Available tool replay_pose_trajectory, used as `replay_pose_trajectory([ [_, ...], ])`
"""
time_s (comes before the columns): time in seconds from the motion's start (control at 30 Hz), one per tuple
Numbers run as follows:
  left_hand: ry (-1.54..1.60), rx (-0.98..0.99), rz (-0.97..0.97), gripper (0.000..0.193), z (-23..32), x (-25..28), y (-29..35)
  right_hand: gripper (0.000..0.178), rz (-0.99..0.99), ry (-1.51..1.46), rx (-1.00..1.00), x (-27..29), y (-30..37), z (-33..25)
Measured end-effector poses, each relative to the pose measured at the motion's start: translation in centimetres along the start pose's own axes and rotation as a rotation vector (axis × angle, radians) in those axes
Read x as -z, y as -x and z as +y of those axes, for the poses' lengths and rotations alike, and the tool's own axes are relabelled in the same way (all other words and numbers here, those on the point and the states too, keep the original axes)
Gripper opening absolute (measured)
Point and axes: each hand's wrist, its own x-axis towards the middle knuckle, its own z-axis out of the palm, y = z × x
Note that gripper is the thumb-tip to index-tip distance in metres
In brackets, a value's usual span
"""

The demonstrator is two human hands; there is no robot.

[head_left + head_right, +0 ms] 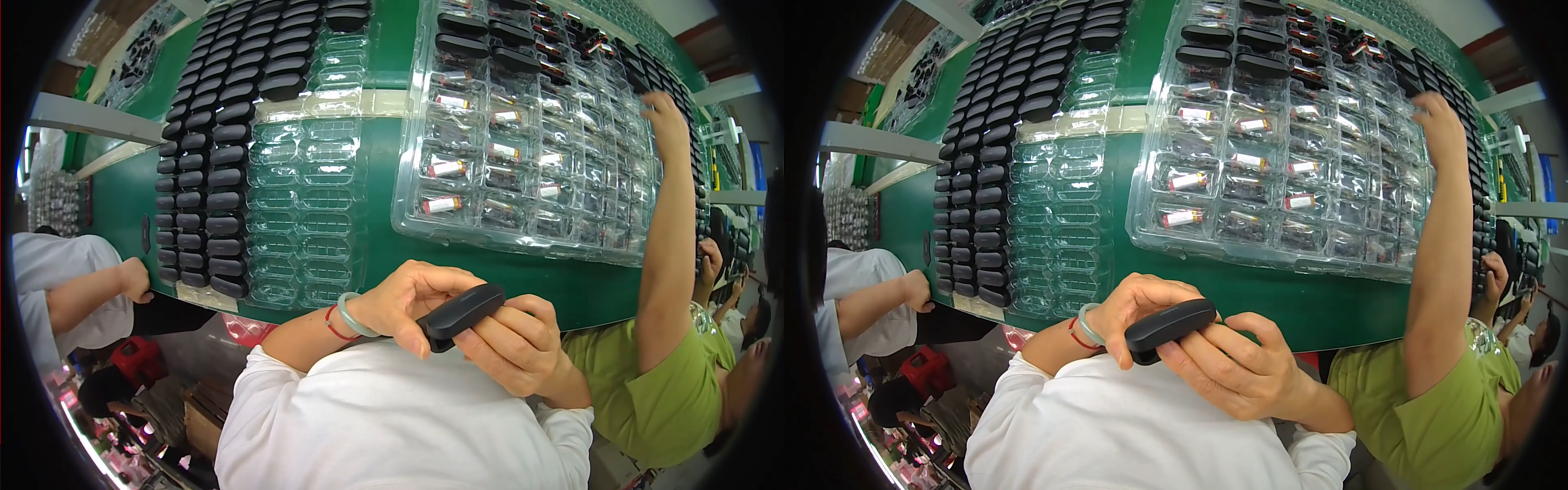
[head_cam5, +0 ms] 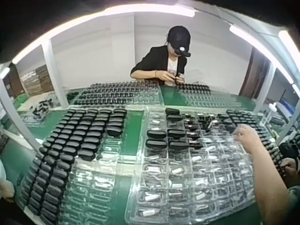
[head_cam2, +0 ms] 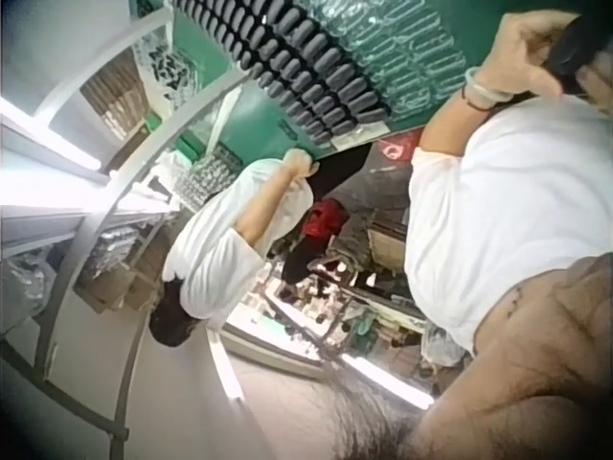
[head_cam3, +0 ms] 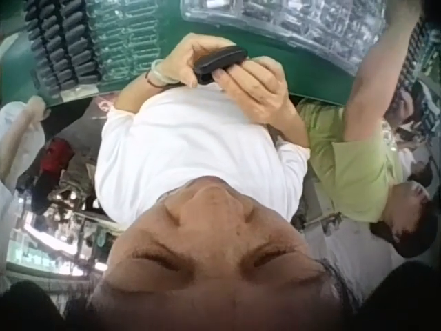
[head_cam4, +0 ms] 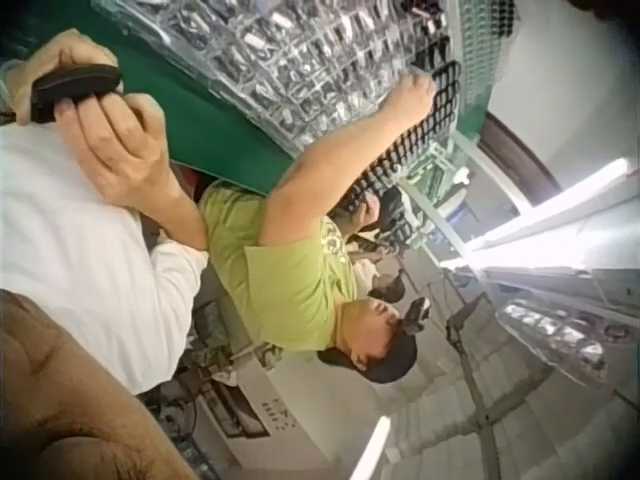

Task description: The person assembles electronic components into plastic charging cases by hand, taking the components from a plastic tray and inserting them into the cases.

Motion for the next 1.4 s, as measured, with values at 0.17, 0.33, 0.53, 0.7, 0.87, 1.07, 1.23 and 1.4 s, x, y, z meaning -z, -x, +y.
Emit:
replay_pose_trajectory([
  [0.17,-0.013,0.021,0.102,0.093,0.1,-0.5,-0.4,0.028,-0.007,0.059,-0.065,0.2,-0.1,0.7],
  [0.33,-0.189,-0.037,0.247,0.035,1.7,-1.6,0.0,0.028,-0.069,0.247,-0.068,0.5,0.1,1.5],
  [0.53,-0.069,-0.005,0.244,0.027,2.9,-0.6,0.2,0.044,0.294,0.062,-0.28,1.1,1.5,1.2],
  [0.7,-0.339,-0.063,0.275,0.031,3.0,-1.3,0.3,0.046,0.192,-0.978,-1.012,-0.9,0.4,0.7],
  [0.87,-1.003,-0.246,0.339,0.045,3.3,-1.6,0.7,0.048,0.162,-0.573,-0.67,-1.4,0.4,1.3],
  [1.07,-1.281,-0.487,0.277,0.044,3.2,-1.9,0.7,0.056,0.129,-0.431,-0.538,-2.0,0.4,1.2],
  [1.23,-1.392,-0.524,0.231,0.05,3.1,-1.8,1.3,0.06,0.104,-0.421,-0.54,-1.0,-0.4,0.3],
  [1.4,-1.419,-0.625,0.237,0.054,2.6,-1.9,1.5,0.059,0.068,-0.44,-0.52,-1.1,0.2,0.2],
])
